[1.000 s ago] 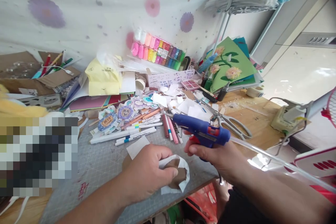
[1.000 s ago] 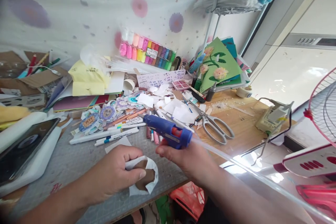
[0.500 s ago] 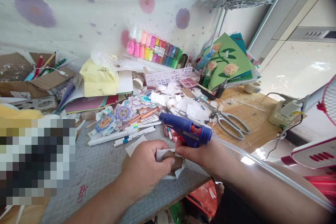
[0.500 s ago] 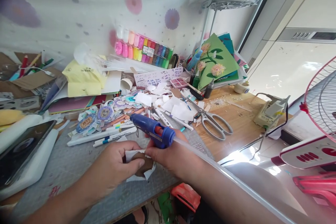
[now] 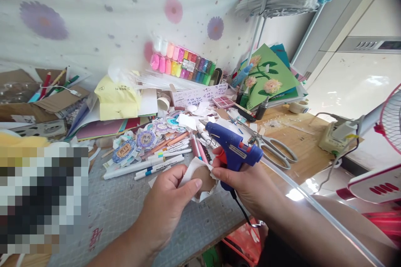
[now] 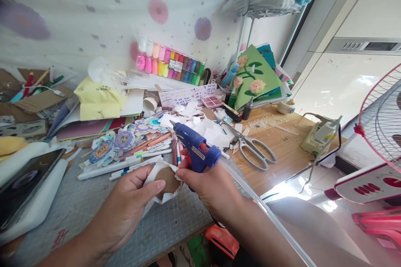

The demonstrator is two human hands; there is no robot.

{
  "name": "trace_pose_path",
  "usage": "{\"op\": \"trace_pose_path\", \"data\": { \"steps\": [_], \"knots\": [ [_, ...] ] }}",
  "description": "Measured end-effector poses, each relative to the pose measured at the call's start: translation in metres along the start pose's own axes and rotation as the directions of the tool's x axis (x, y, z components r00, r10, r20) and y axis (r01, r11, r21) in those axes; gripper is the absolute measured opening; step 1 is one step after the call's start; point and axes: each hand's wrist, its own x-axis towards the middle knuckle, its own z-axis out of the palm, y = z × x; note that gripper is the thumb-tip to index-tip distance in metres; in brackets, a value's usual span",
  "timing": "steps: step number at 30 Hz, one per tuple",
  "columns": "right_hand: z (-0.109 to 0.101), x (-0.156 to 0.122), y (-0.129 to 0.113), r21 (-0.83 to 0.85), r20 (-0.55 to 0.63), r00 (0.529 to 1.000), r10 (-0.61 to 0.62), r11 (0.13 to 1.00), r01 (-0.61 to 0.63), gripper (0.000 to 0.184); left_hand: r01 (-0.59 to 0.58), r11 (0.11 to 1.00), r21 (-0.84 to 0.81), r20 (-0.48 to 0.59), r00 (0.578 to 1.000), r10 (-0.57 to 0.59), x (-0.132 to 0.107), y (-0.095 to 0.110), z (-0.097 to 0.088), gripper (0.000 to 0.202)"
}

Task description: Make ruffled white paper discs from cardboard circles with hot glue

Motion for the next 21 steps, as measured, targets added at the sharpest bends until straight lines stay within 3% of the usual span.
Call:
{"op": "trace_pose_path", "data": {
  "steps": [4,8,11,14,21],
  "knots": [
    [-0.02,-0.002,-0.001,-0.08,-0.049,0.998,-0.048,0.996,0.044,0.029,-0.015,1.0,0.023,0.0,1.0,0.015,0.0,0.004,-0.002,0.015],
    [-0.052,-0.013,-0.013,-0.346,-0.043,0.991,-0.124,0.933,0.101,0.027,-0.025,0.989,0.145,-0.121,0.992,0.043,0.001,0.009,-0.005,0.013],
    [-0.064,-0.023,-0.026,-0.597,0.145,0.976,-0.165,0.771,0.219,0.018,-0.018,0.959,0.284,-0.22,0.972,0.083,0.003,0.013,-0.007,0.014],
    [-0.063,-0.029,-0.03,-0.727,0.351,0.917,-0.192,0.561,0.396,0.013,-0.009,0.917,0.399,-0.282,0.95,0.132,0.004,0.018,-0.008,0.015],
    [-0.049,-0.033,-0.025,-0.775,0.43,0.873,-0.23,0.402,0.488,0.01,-0.039,0.801,0.597,-0.26,0.936,0.239,-0.001,0.02,-0.006,0.019]
  ]
}}
